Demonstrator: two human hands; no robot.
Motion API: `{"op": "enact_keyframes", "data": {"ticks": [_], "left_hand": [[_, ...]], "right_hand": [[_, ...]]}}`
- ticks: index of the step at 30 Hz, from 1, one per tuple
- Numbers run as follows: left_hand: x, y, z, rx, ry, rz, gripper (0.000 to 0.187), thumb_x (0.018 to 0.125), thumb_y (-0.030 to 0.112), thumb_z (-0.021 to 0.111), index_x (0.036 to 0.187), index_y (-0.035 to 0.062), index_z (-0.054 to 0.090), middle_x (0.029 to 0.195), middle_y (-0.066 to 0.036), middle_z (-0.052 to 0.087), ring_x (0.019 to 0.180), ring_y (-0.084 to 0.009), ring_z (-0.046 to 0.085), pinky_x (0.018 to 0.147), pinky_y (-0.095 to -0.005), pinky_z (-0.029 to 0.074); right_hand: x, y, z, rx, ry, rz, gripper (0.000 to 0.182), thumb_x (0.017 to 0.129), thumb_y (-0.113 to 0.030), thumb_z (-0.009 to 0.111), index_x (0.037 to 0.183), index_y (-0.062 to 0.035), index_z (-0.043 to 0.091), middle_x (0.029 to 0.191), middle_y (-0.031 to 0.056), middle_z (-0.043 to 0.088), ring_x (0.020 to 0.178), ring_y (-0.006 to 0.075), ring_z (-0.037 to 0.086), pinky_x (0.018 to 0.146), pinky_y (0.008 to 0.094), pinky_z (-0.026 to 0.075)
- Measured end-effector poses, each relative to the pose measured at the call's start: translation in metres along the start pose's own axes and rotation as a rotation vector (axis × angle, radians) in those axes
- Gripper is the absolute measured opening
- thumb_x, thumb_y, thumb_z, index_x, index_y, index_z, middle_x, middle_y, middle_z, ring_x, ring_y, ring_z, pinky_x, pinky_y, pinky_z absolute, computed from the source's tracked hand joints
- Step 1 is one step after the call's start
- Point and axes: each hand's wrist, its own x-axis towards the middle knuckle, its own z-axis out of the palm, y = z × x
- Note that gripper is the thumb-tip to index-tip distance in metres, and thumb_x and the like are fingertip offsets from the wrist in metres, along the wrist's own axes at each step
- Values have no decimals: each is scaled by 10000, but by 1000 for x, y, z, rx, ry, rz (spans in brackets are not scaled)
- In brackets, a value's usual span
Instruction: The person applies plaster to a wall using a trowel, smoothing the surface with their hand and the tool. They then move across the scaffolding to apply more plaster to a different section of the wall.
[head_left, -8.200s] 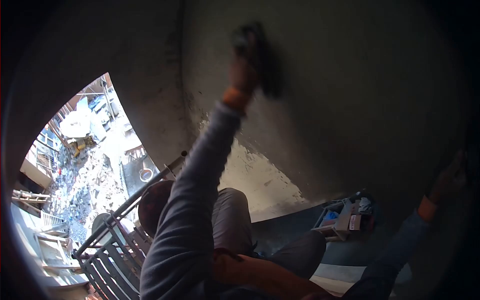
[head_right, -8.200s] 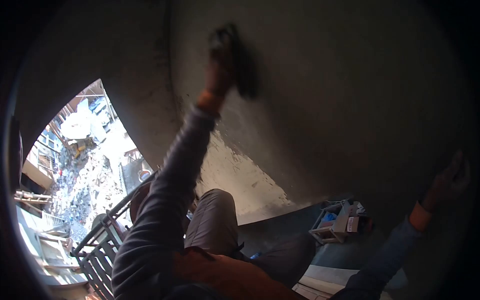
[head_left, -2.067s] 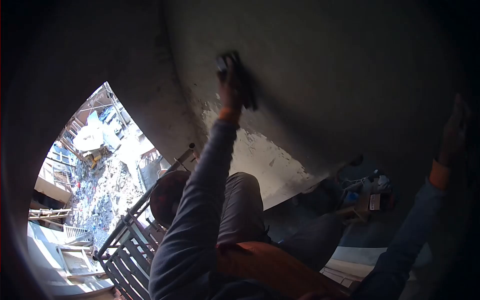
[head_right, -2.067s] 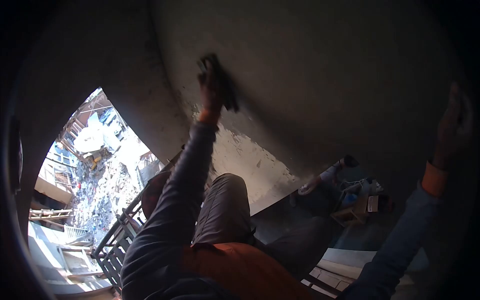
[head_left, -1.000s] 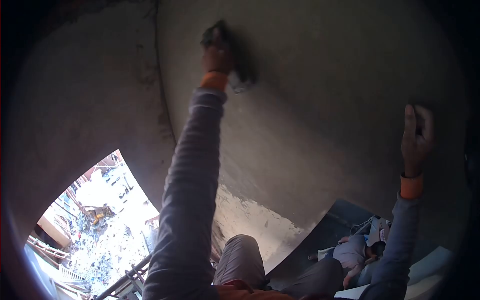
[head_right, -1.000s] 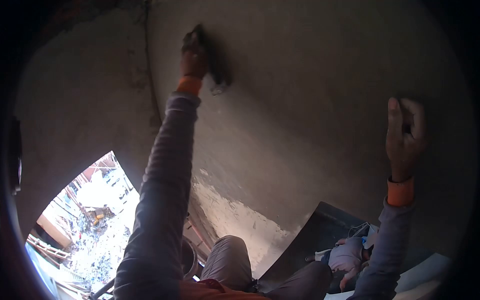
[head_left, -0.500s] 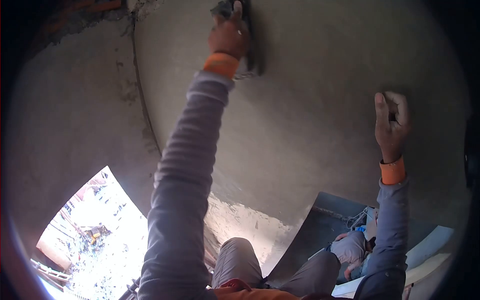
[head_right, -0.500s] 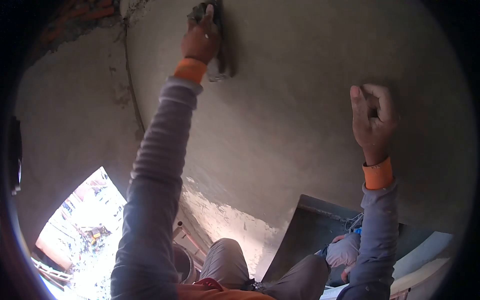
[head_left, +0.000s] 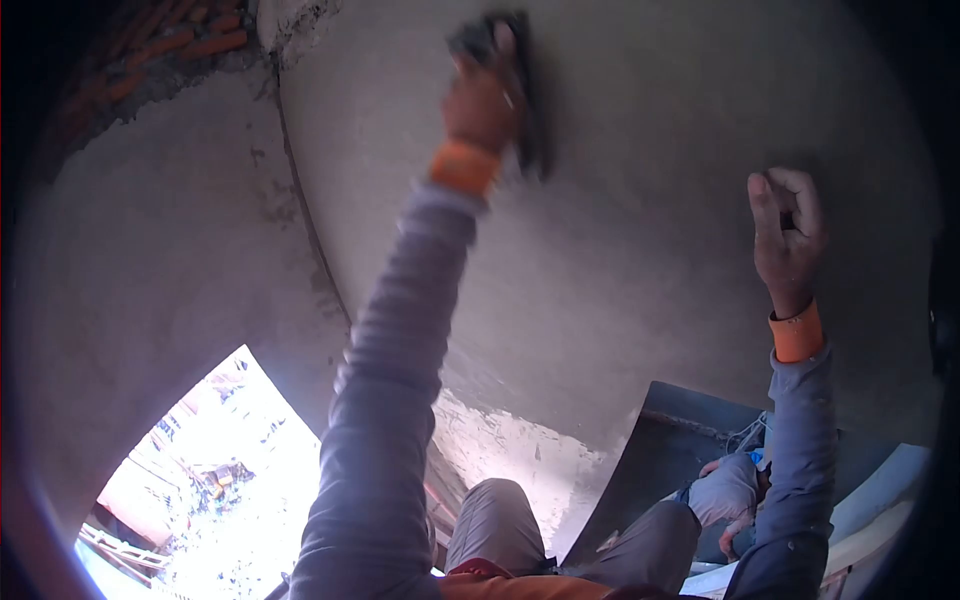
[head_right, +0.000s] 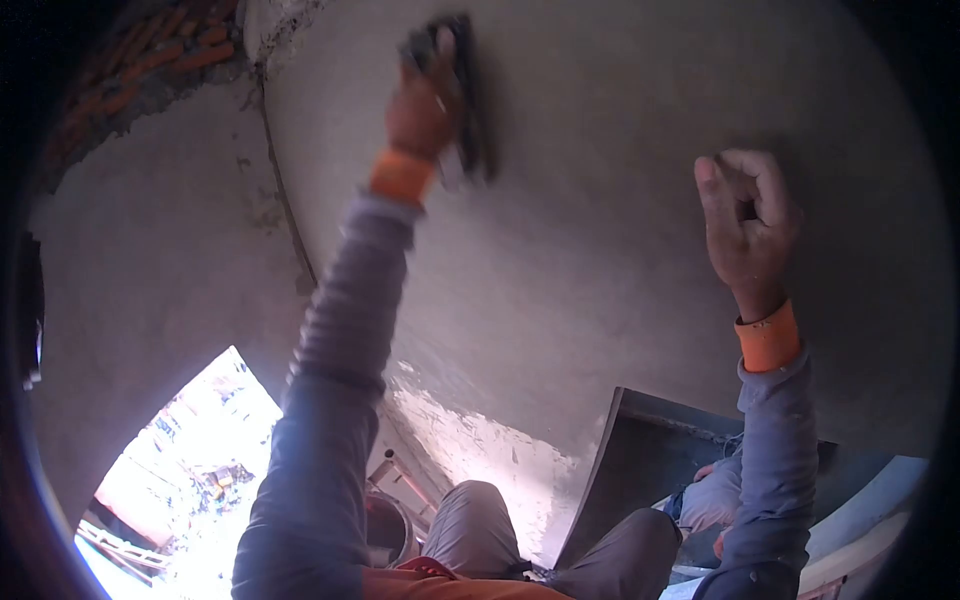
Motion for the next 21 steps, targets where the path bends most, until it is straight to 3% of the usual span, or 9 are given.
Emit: {"op": "enact_keyframes", "data": {"ticks": [3,5,7,11,14,17,18,21], "left_hand": [[-89,59,-9,64,-84,282,625,860,149,468,1443,310,312,1327,-349,374,930,-485,601,750,-484,542],[-80,34,-11,164,-219,322,678,858,149,484,1455,361,243,1299,-288,416,975,-457,586,783,-507,530],[-8,-4,-9,164,-39,243,603,865,181,469,1435,312,323,1263,-285,463,984,-443,593,741,-471,542],[94,-21,-23,203,-50,22,580,869,211,440,1422,331,315,1261,-291,452,955,-434,600,802,-501,512],[75,-8,0,-1,-39,-22,570,882,213,425,1430,315,305,1275,-326,423,962,-461,594,811,-519,504],[-32,59,7,60,-79,228,604,882,164,428,1448,317,282,1281,-383,377,937,-491,590,819,-527,503],[-64,74,-7,-105,-122,327,673,872,145,455,1461,363,214,1295,-361,382,906,-481,601,815,-530,508],[-19,39,-10,109,-155,257,686,863,144,474,1454,384,221,1318,-340,376,891,-468,611,801,-522,514]], "right_hand": [[-1,-1,1,3,22,-21,183,867,-190,686,844,-43,579,531,-62,386,483,6,302,447,202,233],[-1,-3,-1,-34,7,-33,183,864,-186,688,841,-43,577,516,-58,366,467,10,287,437,207,222],[1,-2,-2,-23,7,-50,176,862,-179,686,835,-45,576,503,-55,347,454,13,272,430,211,211],[3,-2,-3,-62,-15,-29,168,863,-174,682,828,-49,576,489,-55,324,437,20,264,419,215,200],[2,-3,-5,-36,-19,-25,170,857,-177,688,822,-53,578,484,-54,320,433,20,263,413,223,188],[0,1,-4,6,17,-41,177,851,-184,695,814,-54,580,487,-49,332,431,23,268,411,230,182],[0,0,-3,13,28,-43,177,849,-183,697,812,-54,581,488,-47,332,429,26,267,410,231,184],[2,-1,-4,-4,38,-63,175,842,-180,701,808,-55,583,490,-42,328,426,37,267,412,234,193]]}}
